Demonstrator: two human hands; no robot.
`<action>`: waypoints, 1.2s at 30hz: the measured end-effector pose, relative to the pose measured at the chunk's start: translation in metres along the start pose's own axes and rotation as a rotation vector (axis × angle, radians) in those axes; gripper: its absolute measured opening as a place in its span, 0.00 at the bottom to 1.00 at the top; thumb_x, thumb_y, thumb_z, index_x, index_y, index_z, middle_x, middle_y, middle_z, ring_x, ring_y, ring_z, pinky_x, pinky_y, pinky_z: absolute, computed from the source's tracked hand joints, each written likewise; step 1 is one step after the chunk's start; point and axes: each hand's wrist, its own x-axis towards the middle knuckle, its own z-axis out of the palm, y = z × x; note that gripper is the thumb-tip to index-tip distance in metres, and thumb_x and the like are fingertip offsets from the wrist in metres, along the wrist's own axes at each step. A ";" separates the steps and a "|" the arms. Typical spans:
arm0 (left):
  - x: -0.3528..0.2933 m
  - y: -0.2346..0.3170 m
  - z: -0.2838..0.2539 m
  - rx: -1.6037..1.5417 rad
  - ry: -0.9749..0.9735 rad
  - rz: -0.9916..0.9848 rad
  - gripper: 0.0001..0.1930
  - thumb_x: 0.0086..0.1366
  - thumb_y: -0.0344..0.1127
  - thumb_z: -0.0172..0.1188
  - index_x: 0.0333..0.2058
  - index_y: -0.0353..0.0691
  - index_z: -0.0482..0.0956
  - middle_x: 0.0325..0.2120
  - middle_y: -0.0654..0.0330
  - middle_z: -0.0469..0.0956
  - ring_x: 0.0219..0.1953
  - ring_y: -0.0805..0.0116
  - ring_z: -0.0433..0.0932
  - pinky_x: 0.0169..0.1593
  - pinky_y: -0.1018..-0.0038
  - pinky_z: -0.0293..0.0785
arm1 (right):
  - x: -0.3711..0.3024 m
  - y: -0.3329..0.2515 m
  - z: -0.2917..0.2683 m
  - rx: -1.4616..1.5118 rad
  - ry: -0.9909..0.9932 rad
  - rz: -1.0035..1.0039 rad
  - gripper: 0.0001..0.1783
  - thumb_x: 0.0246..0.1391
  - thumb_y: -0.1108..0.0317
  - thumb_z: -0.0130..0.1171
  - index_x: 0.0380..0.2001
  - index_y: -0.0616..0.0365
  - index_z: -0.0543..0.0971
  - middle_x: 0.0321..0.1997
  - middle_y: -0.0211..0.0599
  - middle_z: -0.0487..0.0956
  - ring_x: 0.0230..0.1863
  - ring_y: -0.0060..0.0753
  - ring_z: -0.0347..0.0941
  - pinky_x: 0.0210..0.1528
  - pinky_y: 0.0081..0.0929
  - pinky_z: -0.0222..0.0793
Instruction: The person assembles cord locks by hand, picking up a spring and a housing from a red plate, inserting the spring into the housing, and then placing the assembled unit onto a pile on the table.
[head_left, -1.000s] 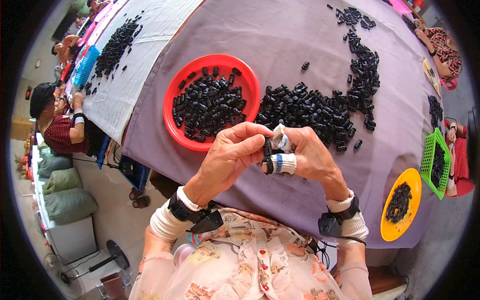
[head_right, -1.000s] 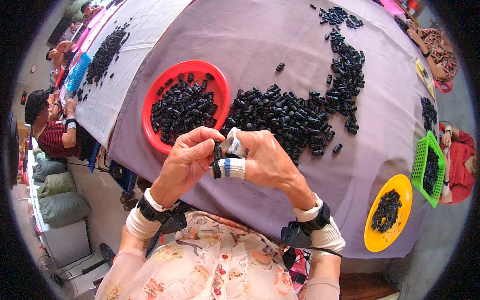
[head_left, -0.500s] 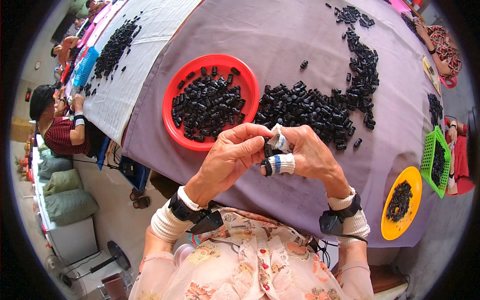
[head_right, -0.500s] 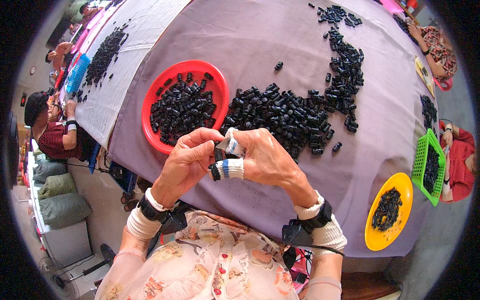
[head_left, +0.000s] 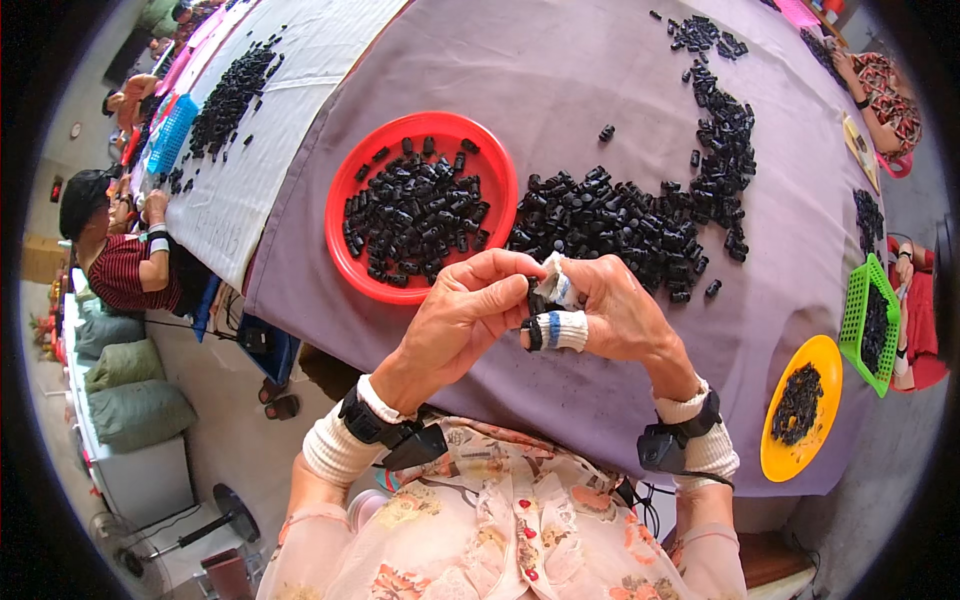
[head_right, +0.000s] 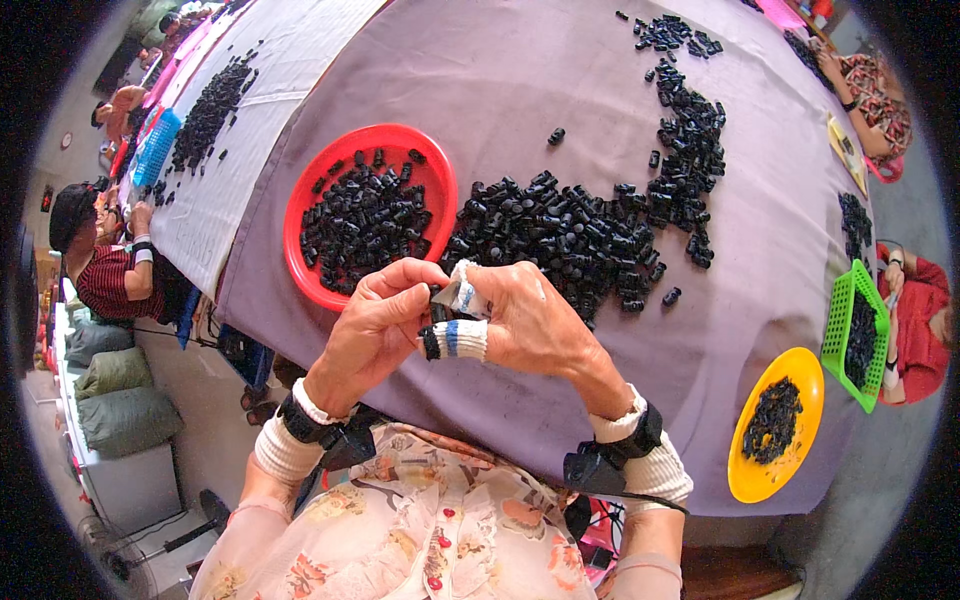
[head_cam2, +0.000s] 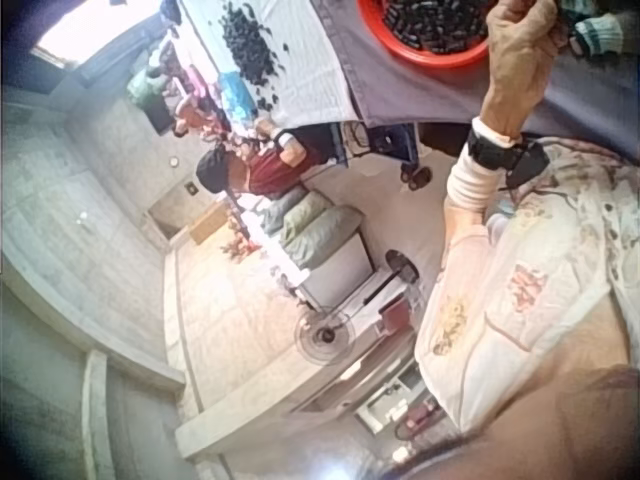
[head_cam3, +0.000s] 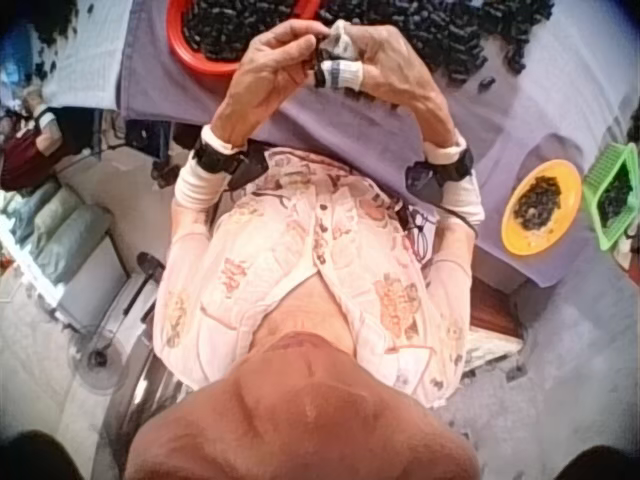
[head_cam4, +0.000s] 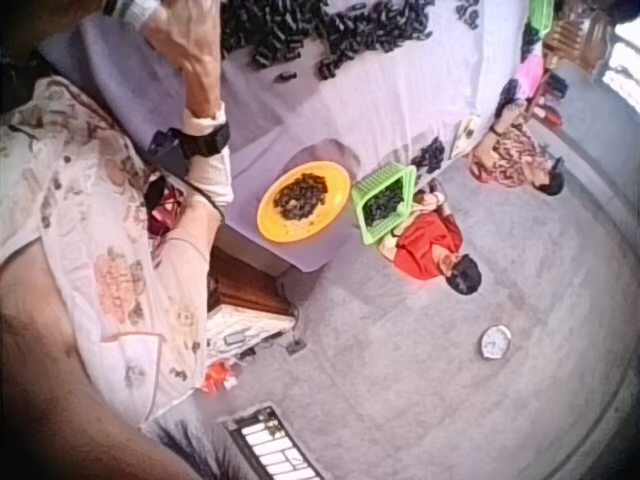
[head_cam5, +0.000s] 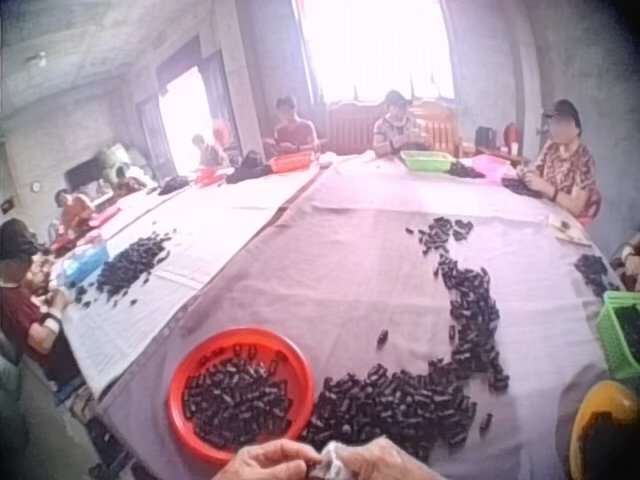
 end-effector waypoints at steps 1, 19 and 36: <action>0.000 0.000 0.001 0.000 0.000 0.001 0.10 0.63 0.30 0.53 0.42 0.35 0.73 0.37 0.60 0.75 0.38 0.75 0.75 0.42 0.76 0.74 | 0.000 0.000 0.000 0.010 0.022 -0.020 0.24 0.37 0.52 0.68 0.20 0.62 0.70 0.12 0.36 0.67 0.15 0.26 0.61 0.20 0.27 0.60; -0.001 -0.001 0.002 0.081 0.051 0.037 0.09 0.62 0.29 0.54 0.41 0.34 0.74 0.35 0.60 0.76 0.34 0.77 0.74 0.39 0.79 0.74 | -0.001 -0.001 0.001 0.013 -0.020 0.070 0.24 0.35 0.51 0.68 0.21 0.61 0.70 0.13 0.37 0.69 0.15 0.29 0.64 0.20 0.28 0.61; -0.002 -0.004 0.002 0.088 0.061 0.010 0.08 0.62 0.29 0.55 0.39 0.34 0.74 0.35 0.60 0.76 0.35 0.77 0.74 0.40 0.79 0.73 | -0.005 0.003 0.005 0.069 -0.012 0.041 0.18 0.35 0.59 0.71 0.18 0.61 0.74 0.11 0.24 0.64 0.16 0.13 0.55 0.17 0.20 0.53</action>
